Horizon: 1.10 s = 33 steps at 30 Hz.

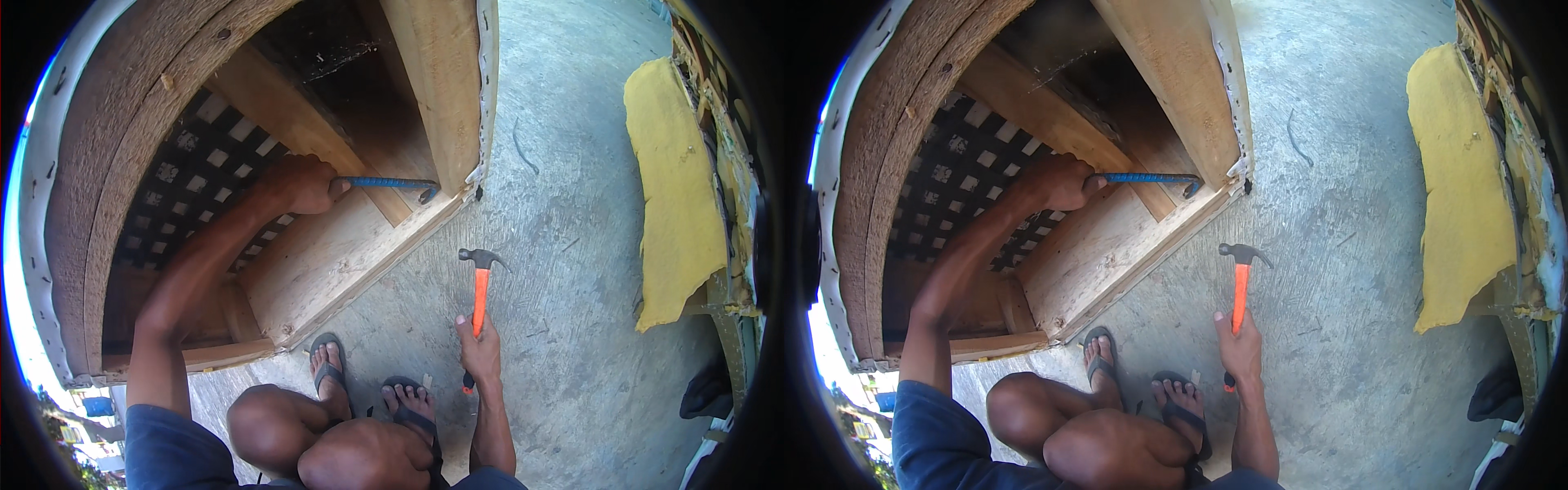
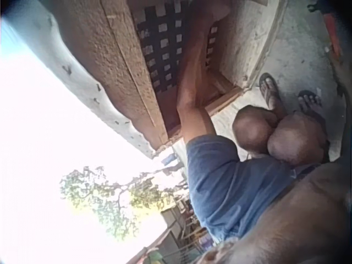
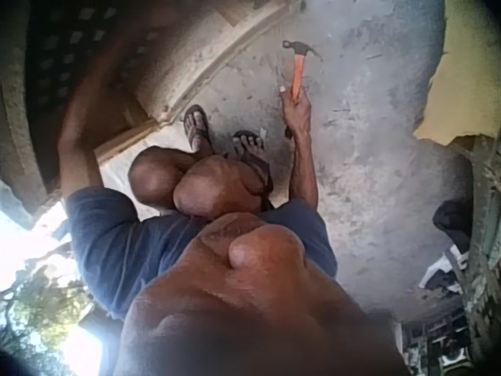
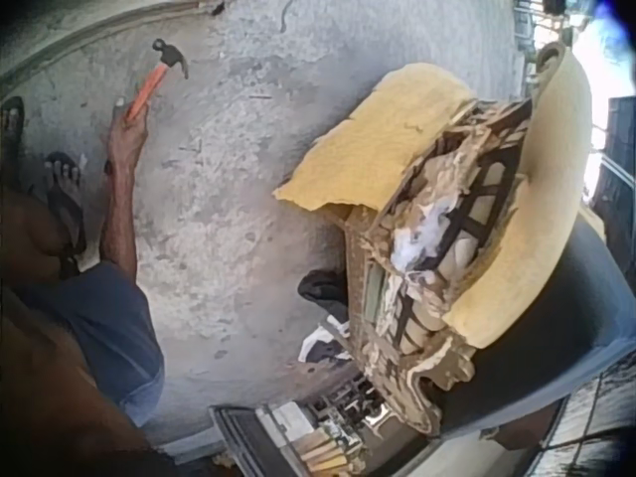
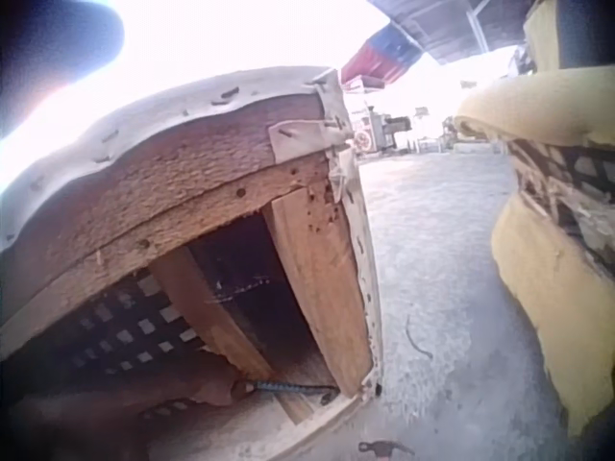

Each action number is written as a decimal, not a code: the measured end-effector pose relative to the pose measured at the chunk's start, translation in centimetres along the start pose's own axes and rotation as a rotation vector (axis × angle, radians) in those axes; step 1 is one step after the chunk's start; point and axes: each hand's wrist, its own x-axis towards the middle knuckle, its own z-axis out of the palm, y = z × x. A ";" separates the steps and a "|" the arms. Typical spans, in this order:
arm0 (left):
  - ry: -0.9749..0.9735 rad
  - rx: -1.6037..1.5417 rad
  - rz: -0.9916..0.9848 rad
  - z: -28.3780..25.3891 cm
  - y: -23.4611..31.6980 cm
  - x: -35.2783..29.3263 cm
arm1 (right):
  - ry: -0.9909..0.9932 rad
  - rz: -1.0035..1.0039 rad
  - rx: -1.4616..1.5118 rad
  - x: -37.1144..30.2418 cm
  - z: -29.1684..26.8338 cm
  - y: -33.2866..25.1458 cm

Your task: The person uses a pry bar and hammer to remove wooden panels and fasteners from the interior frame of a sofa, then hammers new wooden supports onto the exterior side of the frame.

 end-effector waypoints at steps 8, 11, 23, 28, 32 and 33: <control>0.024 0.048 0.054 0.4 -1.4 0.9 | 0.329 -0.600 0.666 -0.8 -1.5 -8.6; 0.029 0.100 0.120 0.6 -0.8 1.8 | 0.623 -0.921 1.047 1.1 0.4 -13.3; 0.044 0.283 0.249 -0.3 -1.1 3.0 | 0.514 -0.776 0.922 3.3 6.1 -9.8; 0.091 0.350 0.254 -2.0 -0.8 2.8 | 0.260 -0.373 0.044 6.1 8.9 -5.8; 0.095 0.345 0.274 -1.7 -0.6 2.3 | 0.411 -0.551 0.738 1.1 4.0 -10.2; 0.084 0.346 0.277 -2.6 0.1 2.6 | 0.536 -0.751 0.886 1.8 3.8 -10.5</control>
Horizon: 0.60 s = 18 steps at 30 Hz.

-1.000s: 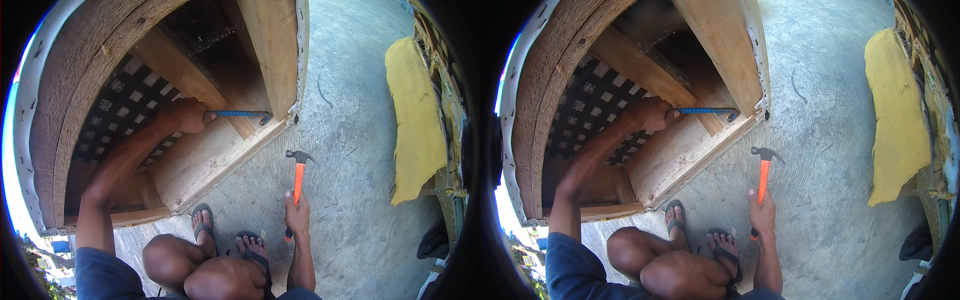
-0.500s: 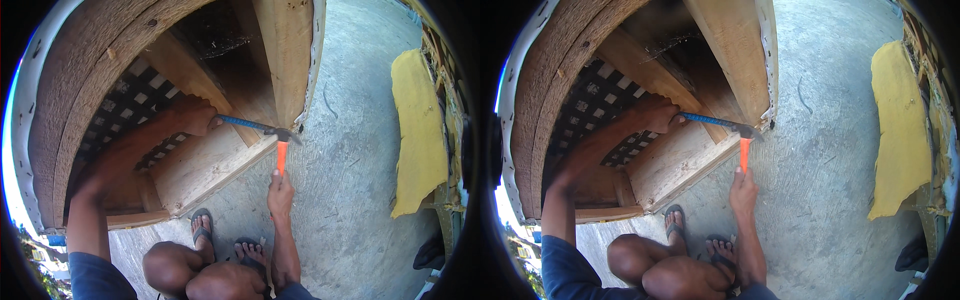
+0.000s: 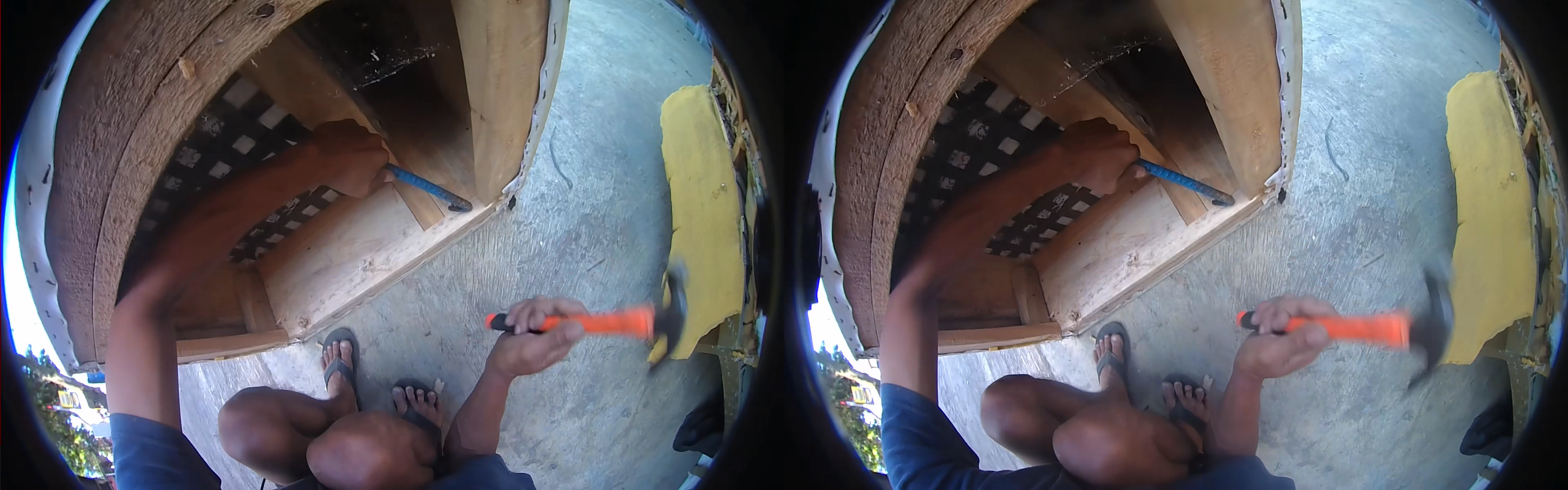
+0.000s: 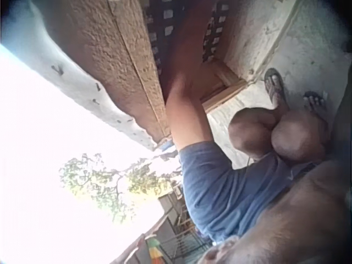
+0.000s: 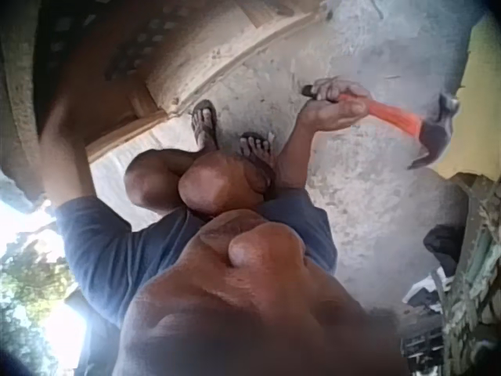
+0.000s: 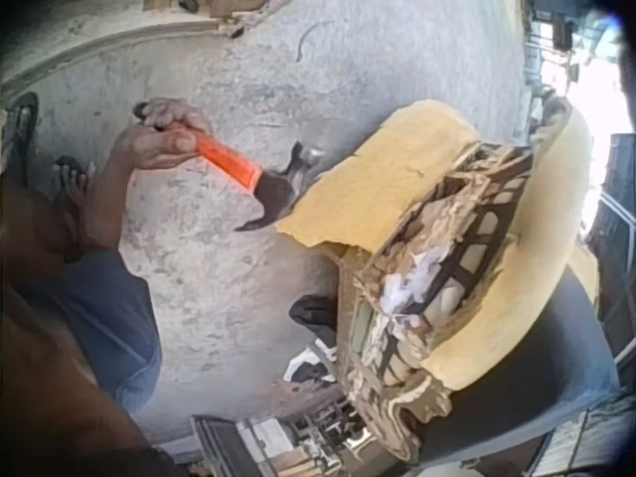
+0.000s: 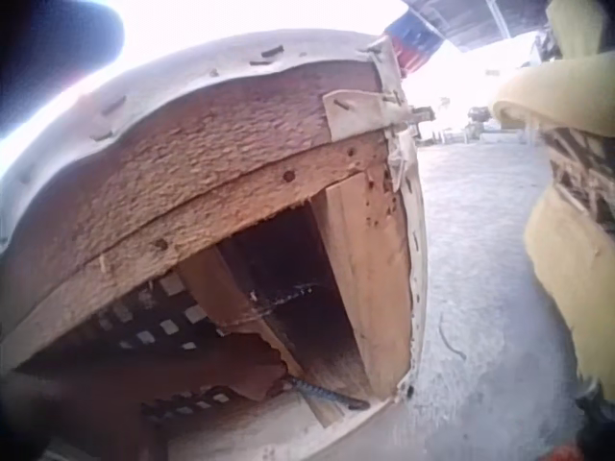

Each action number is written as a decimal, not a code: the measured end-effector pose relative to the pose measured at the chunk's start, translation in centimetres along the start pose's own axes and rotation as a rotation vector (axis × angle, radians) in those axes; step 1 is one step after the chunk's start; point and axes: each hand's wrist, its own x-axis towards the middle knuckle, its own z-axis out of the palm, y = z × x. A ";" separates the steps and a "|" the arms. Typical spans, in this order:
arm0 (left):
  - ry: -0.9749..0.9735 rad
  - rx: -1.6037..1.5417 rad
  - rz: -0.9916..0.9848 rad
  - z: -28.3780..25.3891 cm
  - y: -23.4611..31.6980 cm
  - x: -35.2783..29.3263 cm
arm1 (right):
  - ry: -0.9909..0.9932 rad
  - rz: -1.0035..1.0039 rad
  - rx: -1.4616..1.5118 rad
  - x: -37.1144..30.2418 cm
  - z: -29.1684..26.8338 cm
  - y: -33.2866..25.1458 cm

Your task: The person uses a pry bar and hammer to remove wooden panels and fasteners from the interior frame of a sofa, then hammers new wooden supports onto the exterior side of the frame.

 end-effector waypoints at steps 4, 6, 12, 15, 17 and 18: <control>0.001 0.025 0.021 -1.1 0.6 0.5 | -0.262 0.082 -0.556 -2.7 -1.7 9.4; 0.092 0.074 0.018 1.0 -0.9 -0.4 | -0.324 0.379 -0.661 -3.7 -2.4 8.7; -0.041 0.010 -0.005 -2.6 1.6 1.3 | 0.160 -0.151 -0.185 0.2 -1.3 5.7; 0.007 0.012 -0.016 -2.2 0.4 -0.1 | -0.318 0.333 -0.746 -5.7 -4.9 13.1; 0.048 0.088 -0.044 -1.6 -1.2 -0.5 | -0.153 0.667 -0.496 -2.3 -2.3 6.5; 0.036 0.075 0.002 -1.1 0.4 0.2 | -0.165 0.603 -0.580 -3.3 -4.0 6.1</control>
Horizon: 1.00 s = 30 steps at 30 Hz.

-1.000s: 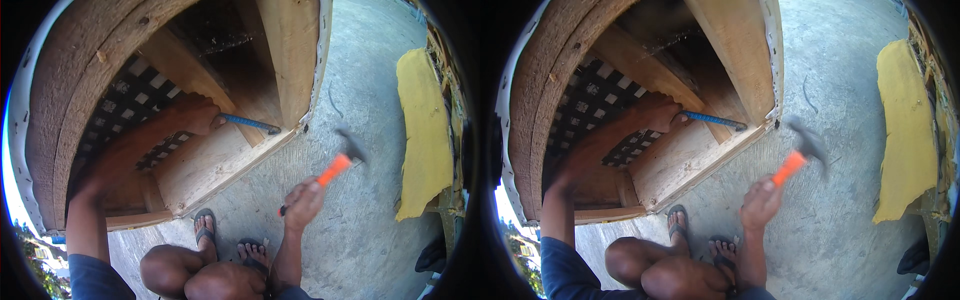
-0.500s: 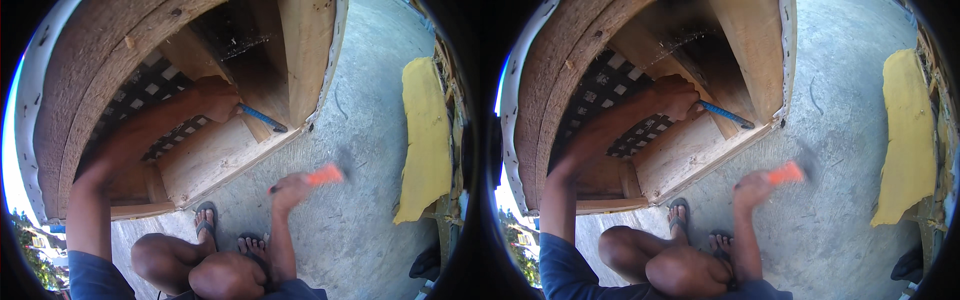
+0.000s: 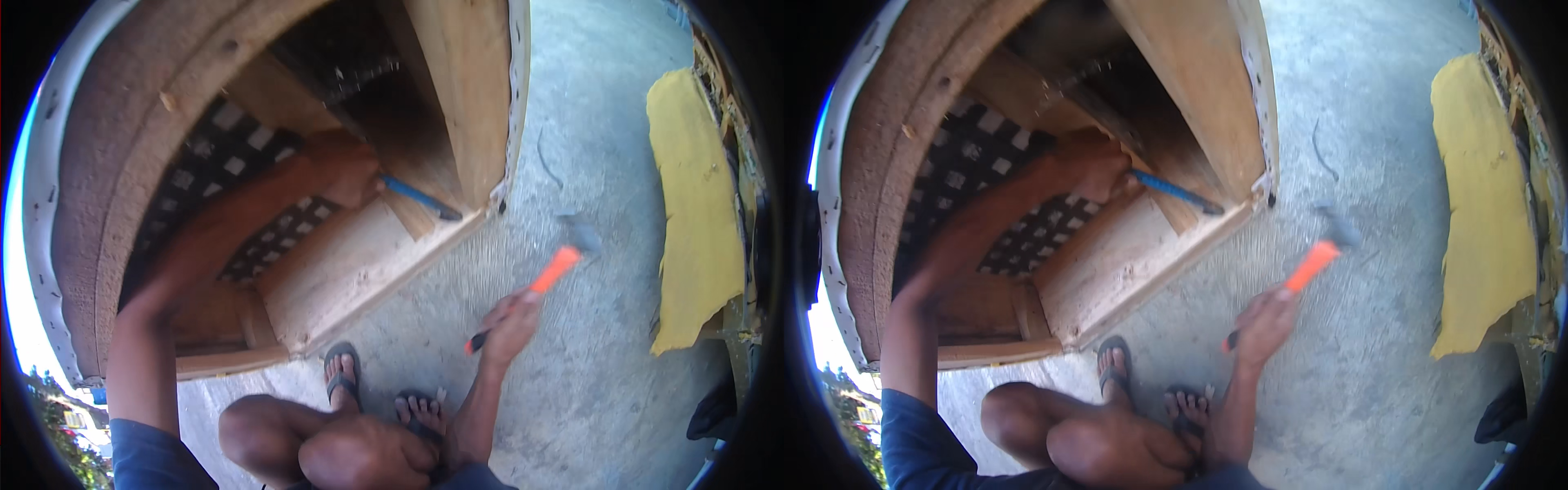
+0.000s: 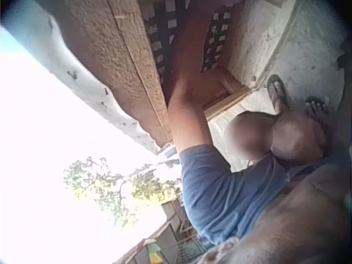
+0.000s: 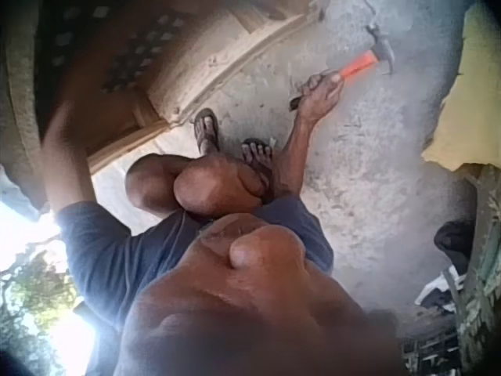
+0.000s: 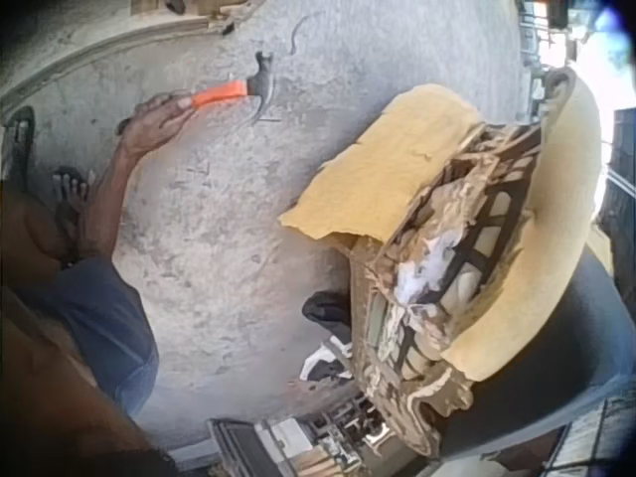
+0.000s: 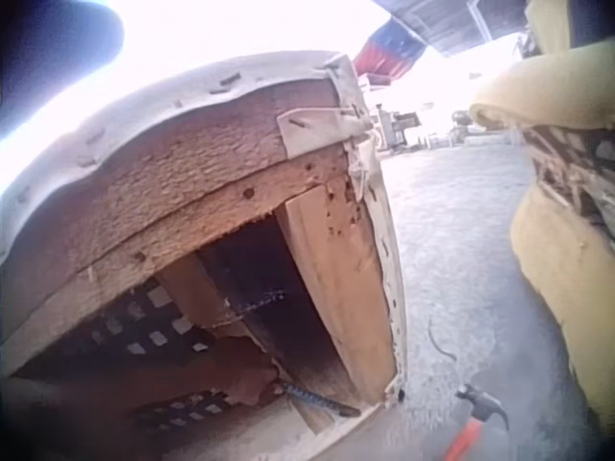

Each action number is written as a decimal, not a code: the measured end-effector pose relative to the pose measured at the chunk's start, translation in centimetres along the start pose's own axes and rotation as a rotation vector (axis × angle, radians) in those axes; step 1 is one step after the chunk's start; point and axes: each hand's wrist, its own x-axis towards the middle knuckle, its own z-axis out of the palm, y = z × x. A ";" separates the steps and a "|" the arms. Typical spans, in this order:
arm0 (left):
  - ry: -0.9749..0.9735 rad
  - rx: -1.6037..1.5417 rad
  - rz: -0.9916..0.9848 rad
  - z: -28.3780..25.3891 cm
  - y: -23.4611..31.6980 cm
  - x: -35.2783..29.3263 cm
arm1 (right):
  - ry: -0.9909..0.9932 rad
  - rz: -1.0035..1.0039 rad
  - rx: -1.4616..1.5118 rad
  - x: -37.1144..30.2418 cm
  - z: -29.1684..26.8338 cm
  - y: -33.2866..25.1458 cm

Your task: The person uses a pry bar and hammer to remove wooden panels and fasteners from the interior frame of a sofa, then hammers new wooden supports onto the exterior side of the frame.

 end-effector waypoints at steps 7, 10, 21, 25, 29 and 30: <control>-0.048 -0.027 -0.026 1.0 -0.8 -0.5 | -0.115 -0.005 -0.023 -0.8 2.9 0.5; 0.005 -0.024 0.041 2.3 0.1 0.5 | -0.107 0.105 -0.012 -0.8 2.4 1.7; -0.025 0.076 0.019 -1.3 0.1 1.7 | 0.209 -0.388 0.511 1.8 1.2 -1.3; -0.012 0.065 0.031 1.5 -1.0 1.9 | -0.041 0.087 -0.056 -0.1 3.3 2.7; -0.066 0.117 0.037 1.2 0.6 2.0 | -0.160 0.194 -0.063 -1.2 2.4 2.4; -0.067 0.152 0.015 -0.6 0.3 2.5 | -0.151 0.105 -0.091 -0.3 3.2 2.9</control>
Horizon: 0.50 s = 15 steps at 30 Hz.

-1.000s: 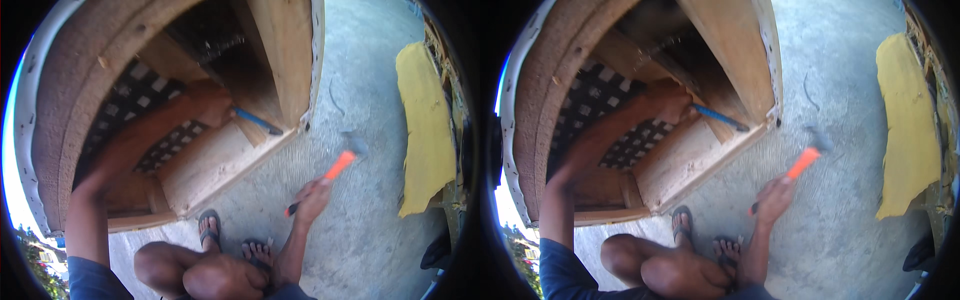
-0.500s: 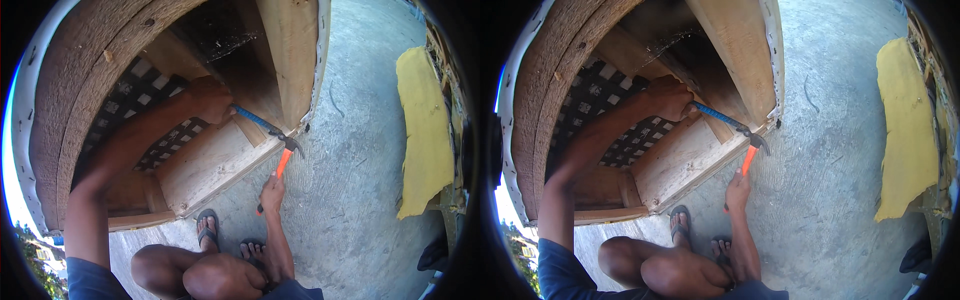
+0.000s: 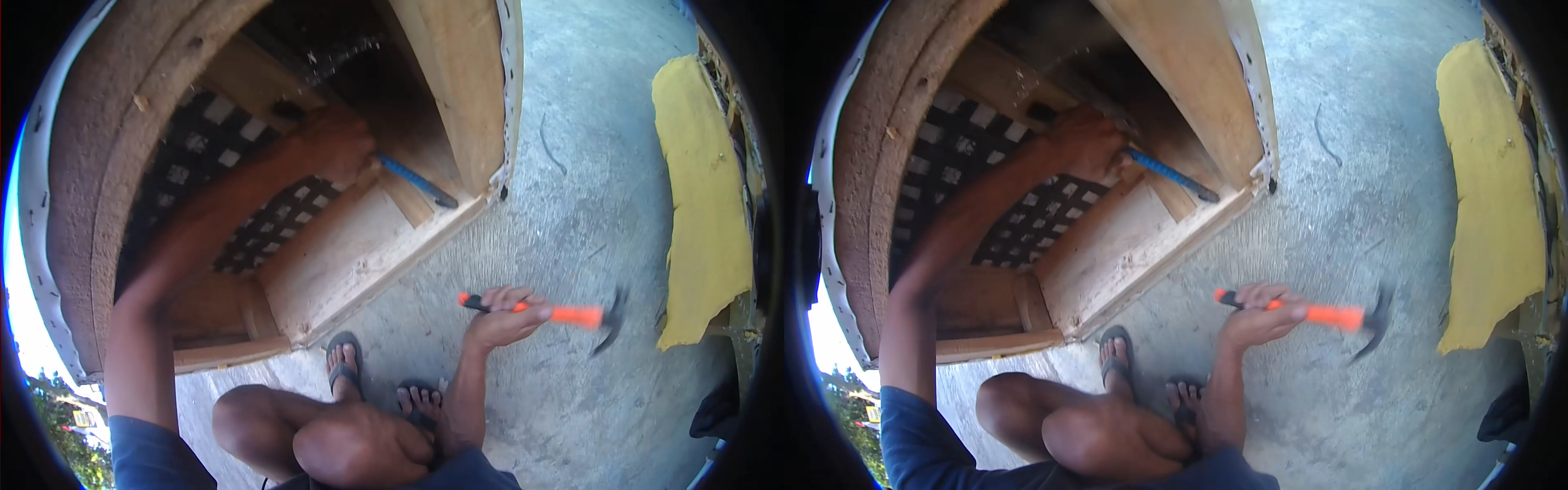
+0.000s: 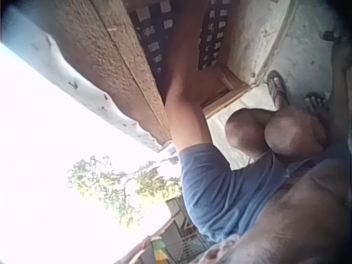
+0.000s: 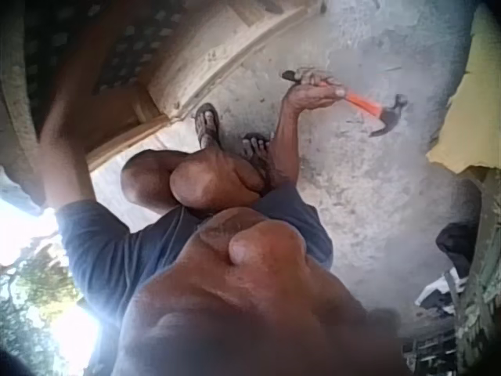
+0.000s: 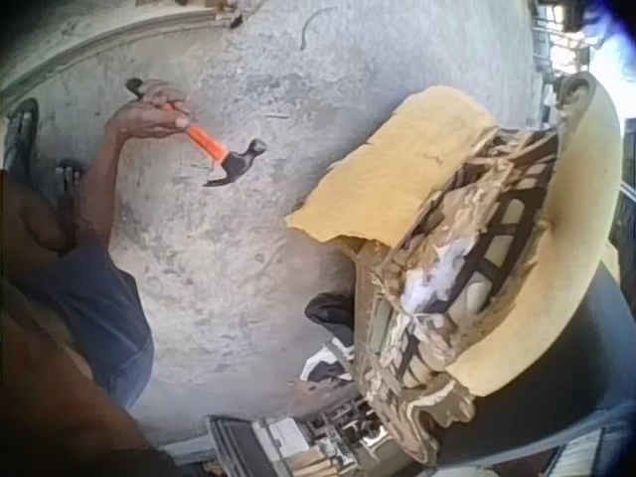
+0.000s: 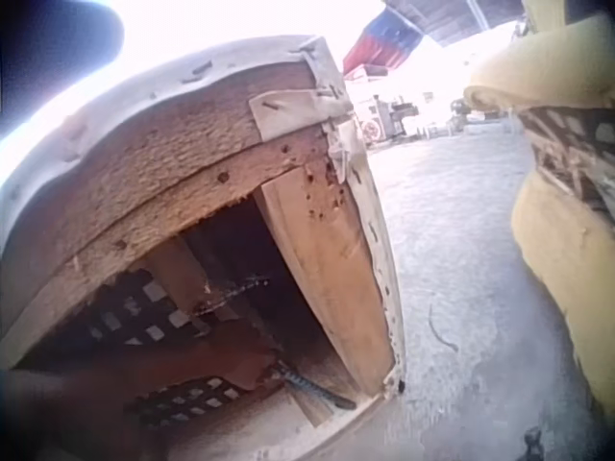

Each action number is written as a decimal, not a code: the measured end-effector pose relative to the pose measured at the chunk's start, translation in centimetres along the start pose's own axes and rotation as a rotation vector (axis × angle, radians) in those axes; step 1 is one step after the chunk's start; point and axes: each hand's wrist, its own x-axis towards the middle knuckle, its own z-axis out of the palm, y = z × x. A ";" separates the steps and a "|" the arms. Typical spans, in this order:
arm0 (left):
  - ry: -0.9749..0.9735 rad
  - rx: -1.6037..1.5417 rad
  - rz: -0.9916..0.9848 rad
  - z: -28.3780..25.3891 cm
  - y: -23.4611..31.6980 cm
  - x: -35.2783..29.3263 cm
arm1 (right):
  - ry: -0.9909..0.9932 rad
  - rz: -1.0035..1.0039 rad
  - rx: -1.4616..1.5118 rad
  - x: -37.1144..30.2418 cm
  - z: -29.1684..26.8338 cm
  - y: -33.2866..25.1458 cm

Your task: The person uses a pry bar and hammer to remove wooden panels and fasteners from the interior frame of a sofa, then hammers new wooden supports onto the exterior side of the frame.

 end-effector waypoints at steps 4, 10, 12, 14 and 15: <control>0.103 -0.021 0.032 0.7 0.2 -1.1 | 0.044 -0.251 -0.027 4.9 1.6 1.6; 0.153 -0.113 -0.004 1.1 -0.1 -0.6 | 0.030 -0.207 -0.017 3.5 0.5 2.1; 0.119 -0.106 -0.029 2.1 0.0 -1.2 | 0.016 -0.182 -0.281 1.7 1.2 3.3; 0.115 -0.064 -0.044 0.3 0.3 -1.4 | -0.108 -0.046 -0.268 2.1 -2.4 4.4; 0.099 -0.062 -0.030 0.0 1.2 -1.2 | -0.163 0.051 -0.278 1.5 -5.1 5.6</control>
